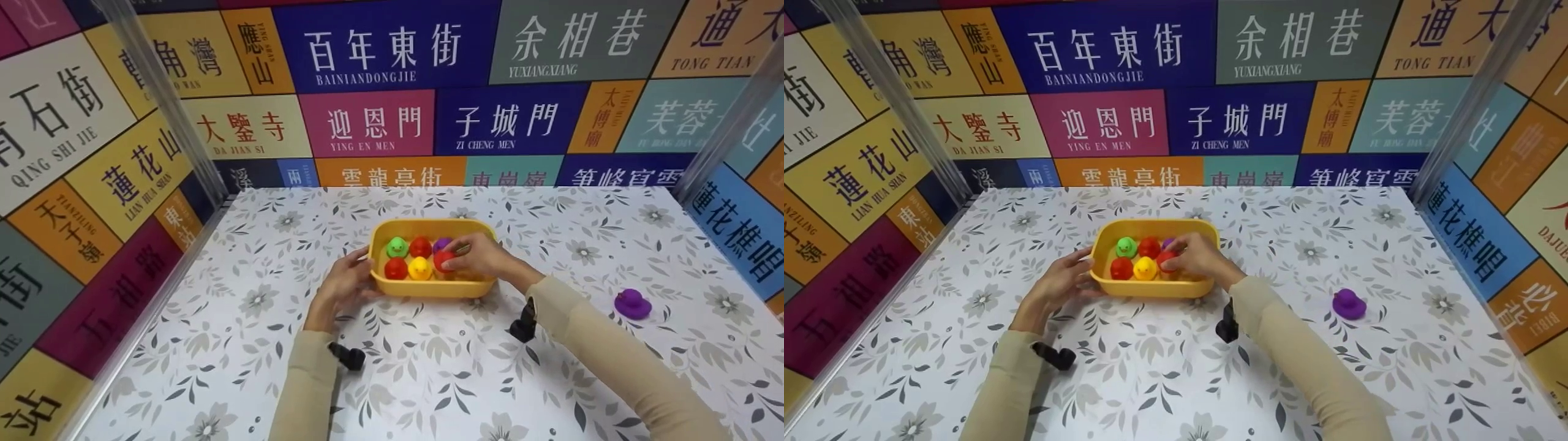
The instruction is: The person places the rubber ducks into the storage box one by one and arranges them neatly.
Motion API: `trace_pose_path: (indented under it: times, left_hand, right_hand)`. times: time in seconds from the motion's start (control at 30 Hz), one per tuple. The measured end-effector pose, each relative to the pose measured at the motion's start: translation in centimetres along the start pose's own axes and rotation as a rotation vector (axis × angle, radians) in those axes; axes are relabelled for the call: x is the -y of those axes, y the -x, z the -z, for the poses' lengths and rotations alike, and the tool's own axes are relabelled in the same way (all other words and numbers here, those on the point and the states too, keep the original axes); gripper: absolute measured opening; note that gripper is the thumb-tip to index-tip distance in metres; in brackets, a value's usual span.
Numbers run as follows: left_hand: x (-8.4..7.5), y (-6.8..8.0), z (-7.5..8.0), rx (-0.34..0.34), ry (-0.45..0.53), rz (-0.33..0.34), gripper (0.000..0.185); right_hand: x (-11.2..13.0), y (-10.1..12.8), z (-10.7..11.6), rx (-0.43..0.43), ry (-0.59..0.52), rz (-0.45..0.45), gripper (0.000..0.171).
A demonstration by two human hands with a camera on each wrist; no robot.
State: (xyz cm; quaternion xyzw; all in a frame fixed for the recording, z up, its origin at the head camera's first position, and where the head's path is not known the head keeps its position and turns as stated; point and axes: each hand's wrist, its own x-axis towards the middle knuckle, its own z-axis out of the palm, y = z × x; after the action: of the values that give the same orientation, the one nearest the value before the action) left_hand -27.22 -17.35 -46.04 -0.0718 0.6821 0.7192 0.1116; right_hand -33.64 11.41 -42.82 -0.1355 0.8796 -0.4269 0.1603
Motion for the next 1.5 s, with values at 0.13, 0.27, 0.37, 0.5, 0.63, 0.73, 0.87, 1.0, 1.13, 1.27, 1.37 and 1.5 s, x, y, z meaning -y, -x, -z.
trace_pose_path:
  times: [0.13, 0.27, 0.37, 0.5, 0.63, 0.73, 0.87, 1.0, 1.13, 1.27, 1.37, 1.5]
  left_hand:
    - [0.0, 0.0, 0.0, 0.004, -0.002, 0.0, 0.054]
    - [0.1, 0.0, 0.0, 0.004, -0.011, -0.008, 0.054]
    - [0.1, -0.1, 0.0, 0.002, -0.018, -0.017, 0.054]
    - [0.1, -0.2, -0.1, 0.003, -0.018, -0.023, 0.054]
    - [0.1, -0.3, -0.1, -0.004, -0.025, -0.017, 0.054]
    - [0.0, -0.3, -0.1, -0.003, -0.022, -0.008, 0.054]
    - [-0.1, -0.2, -0.1, 0.007, -0.012, -0.011, 0.054]
    - [0.1, -0.2, 0.0, 0.014, -0.008, -0.005, 0.054]
    - [0.2, -0.2, 0.0, 0.027, -0.005, 0.002, 0.054]
    - [0.2, -0.2, 0.0, 0.028, -0.009, -0.006, 0.054]
    - [0.2, -0.3, 0.0, 0.023, -0.008, -0.017, 0.054]
    - [0.2, -0.3, 0.0, 0.016, 0.002, -0.03, 0.053]
  right_hand:
    - [0.0, -0.1, -0.3, 0.004, 0.02, -0.007, 0.035]
    - [0.2, -0.2, -0.5, 0.006, 0.028, -0.042, 0.036]
    - [0.3, -0.4, -0.7, 0.004, 0.048, -0.049, 0.035]
    - [0.2, -0.7, -0.9, 0.004, 0.074, -0.035, 0.035]
    - [0.1, -0.8, -1.1, 0.003, 0.071, -0.044, 0.035]
    - [0.3, -0.8, -1.1, 0.0, 0.074, -0.059, 0.036]
    - [0.8, -0.3, -0.6, -0.011, 0.082, -0.09, 0.039]
    - [1.1, 0.6, 0.3, -0.037, 0.083, -0.107, 0.041]
    - [0.8, 2.0, 1.5, -0.058, 0.045, -0.081, 0.043]
    - [0.1, 4.0, 3.1, -0.11, 0.034, 0.0, 0.046]
    - [-0.7, 5.7, 4.4, -0.166, 0.039, 0.053, 0.049]
    - [-1.9, 8.0, 6.2, -0.231, 0.009, 0.103, 0.051]
